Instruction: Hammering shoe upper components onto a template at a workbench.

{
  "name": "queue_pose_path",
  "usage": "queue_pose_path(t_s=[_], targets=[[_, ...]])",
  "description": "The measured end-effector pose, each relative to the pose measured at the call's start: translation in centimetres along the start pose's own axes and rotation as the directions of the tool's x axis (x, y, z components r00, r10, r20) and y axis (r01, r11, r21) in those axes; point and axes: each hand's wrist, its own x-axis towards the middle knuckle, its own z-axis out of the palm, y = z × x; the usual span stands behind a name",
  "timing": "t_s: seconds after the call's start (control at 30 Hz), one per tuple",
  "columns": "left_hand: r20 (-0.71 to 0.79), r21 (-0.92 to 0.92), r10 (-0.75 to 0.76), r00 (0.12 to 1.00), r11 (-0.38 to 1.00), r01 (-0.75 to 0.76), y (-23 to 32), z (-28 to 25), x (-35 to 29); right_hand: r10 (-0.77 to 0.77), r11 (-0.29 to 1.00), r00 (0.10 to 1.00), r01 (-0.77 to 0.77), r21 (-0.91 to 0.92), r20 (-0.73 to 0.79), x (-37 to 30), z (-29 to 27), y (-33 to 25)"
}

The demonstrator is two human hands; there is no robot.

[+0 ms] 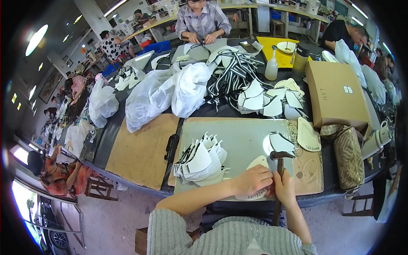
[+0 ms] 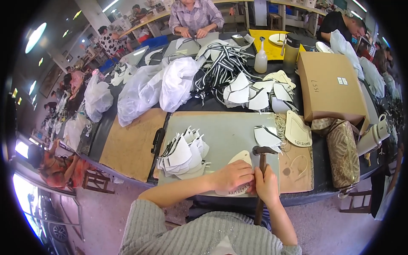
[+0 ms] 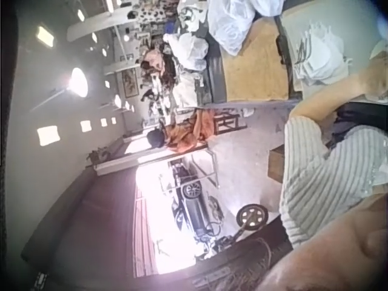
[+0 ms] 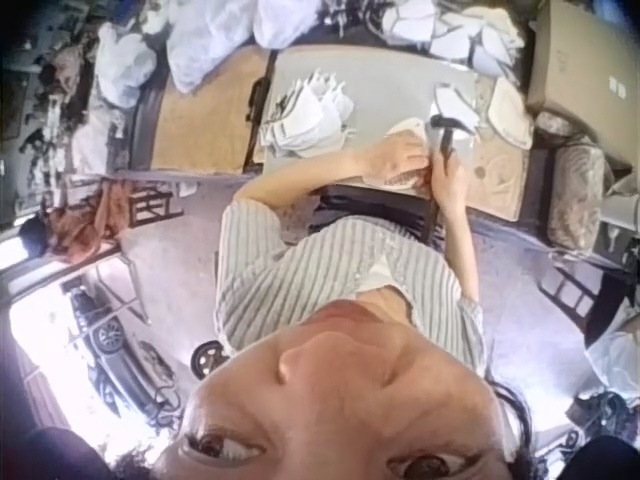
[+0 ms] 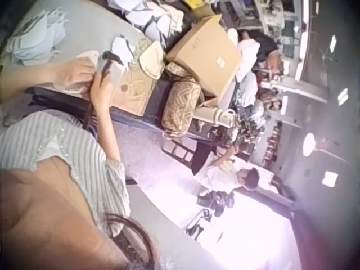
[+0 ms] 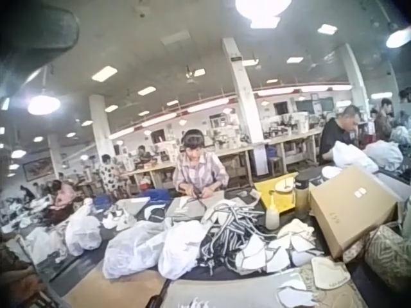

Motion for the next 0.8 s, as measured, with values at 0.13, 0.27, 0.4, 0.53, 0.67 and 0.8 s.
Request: queue_pose_path(t_s=[0.13, 0.27, 0.4, 0.53, 0.67, 0.8], targets=[[-0.139, 0.066, 0.084, 0.987, 0.995, -0.075, -0.2, 0.4, 0.2, -0.051, 0.997, 0.997, 0.047, -0.068, -0.054, 0.2, 0.0, 0.0], [-0.085, 0.06, 0.085, 0.993, 0.995, -0.08, 0.1, 0.4, 0.6, -0.039, 0.997, 0.997, 0.034, -0.072, -0.065, 0.2, -0.1, 0.7], [-0.03, 0.029, 0.07, 0.997, 0.997, -0.069, -0.2, 1.3, 0.8, 0.029, 1.0, 0.997, -0.029, 0.008, -0.071, -0.2, -0.2, 0.4], [-0.109, 0.06, 0.104, 0.989, 0.993, -0.098, -1.6, 1.3, 0.4, 0.008, 1.0, 0.999, -0.008, 0.0, -0.045, 0.1, 0.3, 0.5], [-0.366, -0.508, -0.501, 0.784, 0.813, 0.283, -2.2, -2.7, -0.2, 0.044, 0.999, 0.998, -0.043, 0.03, -0.033, 0.1, 0.5, -0.3], [-0.457, 0.216, -0.12, 0.881, 0.946, 0.241, -1.5, -17.0, -1.1, 0.028, 0.999, 0.997, -0.026, 0.041, -0.065, 0.1, -0.4, 0.2]])
